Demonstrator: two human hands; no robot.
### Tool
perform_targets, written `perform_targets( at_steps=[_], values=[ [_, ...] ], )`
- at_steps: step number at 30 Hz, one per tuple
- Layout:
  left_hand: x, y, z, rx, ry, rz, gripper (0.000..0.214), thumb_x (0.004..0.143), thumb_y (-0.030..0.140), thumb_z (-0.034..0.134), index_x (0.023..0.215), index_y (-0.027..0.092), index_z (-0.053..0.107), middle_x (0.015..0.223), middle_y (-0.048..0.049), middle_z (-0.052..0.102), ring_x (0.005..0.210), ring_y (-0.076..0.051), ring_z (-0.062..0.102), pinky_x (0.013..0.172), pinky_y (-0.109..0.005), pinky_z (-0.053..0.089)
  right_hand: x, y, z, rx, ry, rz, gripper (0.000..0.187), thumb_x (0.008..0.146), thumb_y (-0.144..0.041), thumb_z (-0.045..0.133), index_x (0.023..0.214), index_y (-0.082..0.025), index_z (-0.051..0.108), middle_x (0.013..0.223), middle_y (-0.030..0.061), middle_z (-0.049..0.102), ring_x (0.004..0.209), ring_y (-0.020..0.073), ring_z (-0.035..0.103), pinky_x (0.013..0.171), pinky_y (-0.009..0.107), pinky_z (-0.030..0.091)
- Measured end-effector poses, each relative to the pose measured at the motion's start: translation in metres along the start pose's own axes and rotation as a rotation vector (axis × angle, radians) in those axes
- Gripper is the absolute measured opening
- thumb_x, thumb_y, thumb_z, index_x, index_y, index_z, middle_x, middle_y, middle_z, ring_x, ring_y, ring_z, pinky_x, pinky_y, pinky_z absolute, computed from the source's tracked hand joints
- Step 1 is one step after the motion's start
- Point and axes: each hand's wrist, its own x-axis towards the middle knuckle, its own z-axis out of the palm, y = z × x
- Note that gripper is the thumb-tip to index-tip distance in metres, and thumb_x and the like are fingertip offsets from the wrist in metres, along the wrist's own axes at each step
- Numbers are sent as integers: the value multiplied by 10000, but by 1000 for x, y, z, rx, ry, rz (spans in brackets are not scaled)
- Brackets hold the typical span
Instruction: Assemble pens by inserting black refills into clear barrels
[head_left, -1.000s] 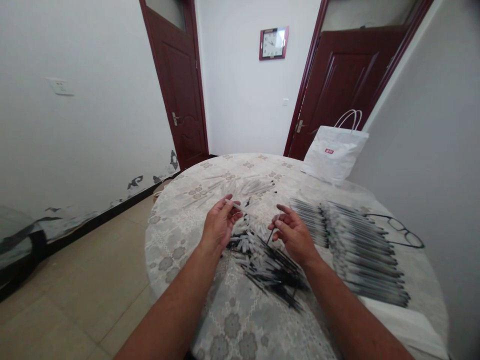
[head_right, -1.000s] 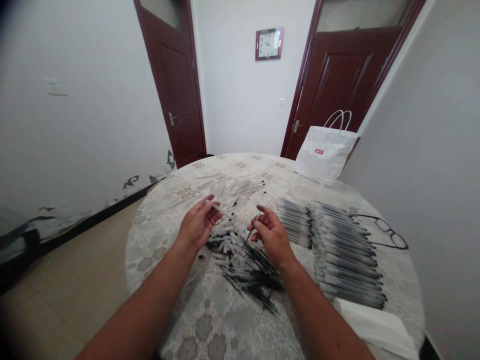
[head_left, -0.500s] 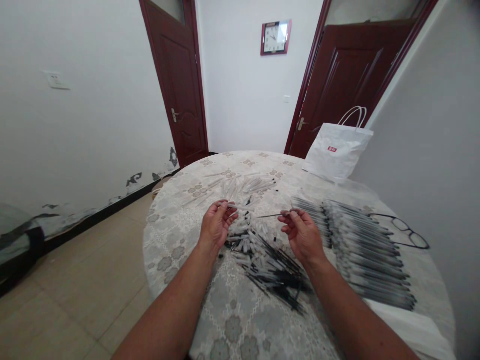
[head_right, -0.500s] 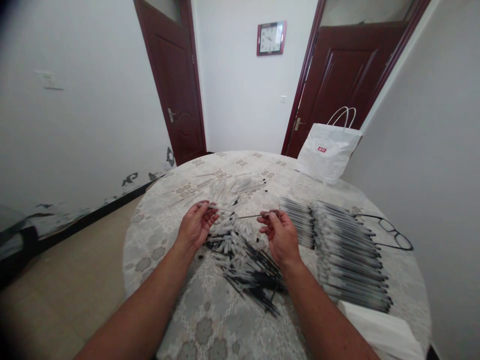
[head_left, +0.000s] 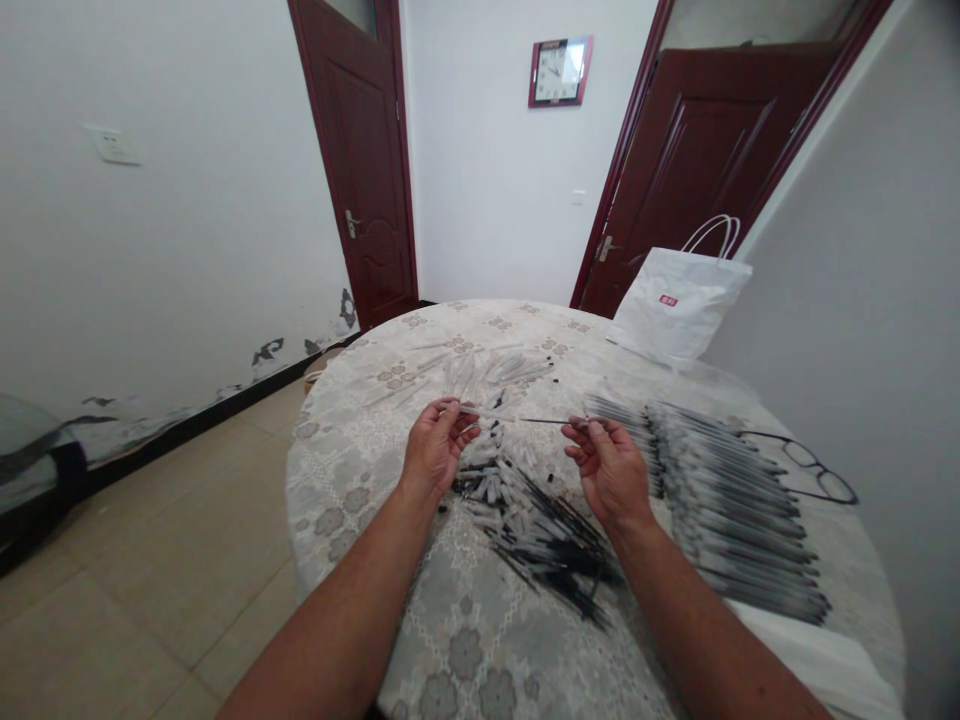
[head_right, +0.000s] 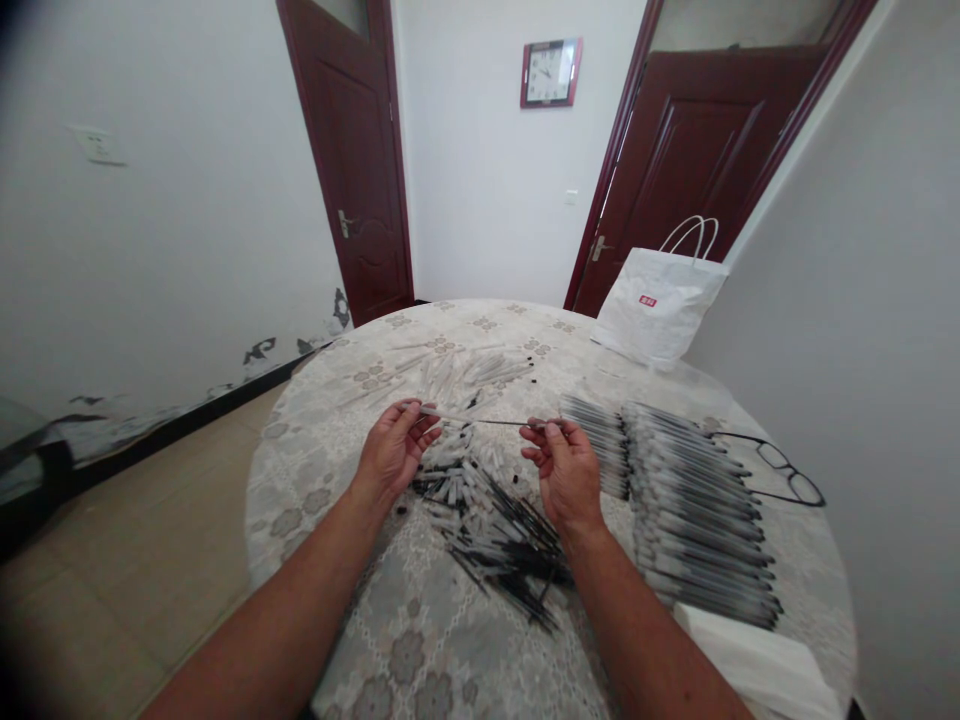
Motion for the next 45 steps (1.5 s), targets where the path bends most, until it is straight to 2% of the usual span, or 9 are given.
perform_targets(
  at_steps=[12, 15, 20, 30, 33, 36, 38, 42, 45],
  values=[
    [-1, -2, 3, 10, -3, -2, 327, 758, 342, 769, 961, 189, 563, 936, -32, 709, 780, -146, 697, 707, -300, 575, -3, 1, 3, -86, -12, -37, 236, 782, -347, 765, 922, -215, 629, 974, 34, 731, 844, 182, 730, 579, 238, 589],
    [-2, -3, 4, 7, -11, -8, 315, 757, 330, 769, 955, 186, 571, 936, -33, 708, 788, -148, 697, 718, -307, 580, -10, 0, 5, -273, -43, -134, 205, 814, -368, 725, 925, -201, 682, 973, 56, 736, 840, 199, 725, 615, 287, 598],
    [-7, -4, 9, 6, -49, -59, 278, 764, 295, 767, 948, 179, 593, 950, -42, 710, 785, -151, 693, 695, -300, 585, -25, -3, 9, -678, -228, -223, 258, 910, -398, 593, 1041, -215, 719, 903, 46, 752, 674, 157, 696, 677, 318, 578],
    [-25, -9, 16, 109, -347, -387, 256, 791, 264, 761, 979, 128, 653, 841, -90, 709, 732, -177, 707, 635, -282, 595, -24, 1, 7, -673, -441, 27, 218, 808, -408, 718, 836, -196, 676, 702, 13, 715, 613, 157, 649, 594, 270, 522],
    [-28, -13, 17, 135, -418, -461, 244, 814, 286, 742, 965, 127, 635, 860, -116, 723, 715, -183, 718, 608, -264, 590, -23, 0, 5, -630, -531, 134, 231, 781, -411, 741, 835, -202, 660, 704, -4, 703, 613, 152, 642, 584, 263, 514],
    [-28, -14, 16, 92, -423, -498, 229, 837, 300, 721, 945, 128, 615, 874, -119, 728, 714, -183, 725, 608, -263, 594, -19, 0, 0, -668, -580, 144, 253, 797, -420, 723, 911, -204, 658, 734, -2, 699, 629, 157, 644, 576, 262, 507],
    [-26, -13, 16, 27, -383, -497, 204, 852, 286, 703, 934, 127, 607, 860, -105, 726, 726, -185, 728, 629, -281, 606, -14, -1, -6, -806, -569, 57, 259, 849, -421, 661, 990, -204, 663, 773, 15, 703, 669, 168, 651, 611, 276, 509],
    [-21, -11, 15, -61, -239, -456, 144, 870, 234, 674, 910, 121, 595, 815, -84, 719, 721, -193, 730, 632, -311, 618, 0, 1, -24, -1344, -543, -267, 227, 892, -315, 583, 1051, -190, 686, 946, 79, 694, 850, 200, 638, 815, 328, 484],
    [-20, -12, 15, -68, -205, -434, 144, 876, 236, 666, 900, 123, 582, 813, -92, 720, 727, -201, 734, 633, -314, 618, 6, 6, -34, -1601, -609, -297, 240, 887, -256, 571, 1074, -162, 689, 973, 98, 677, 905, 212, 624, 859, 321, 455]
  ],
)
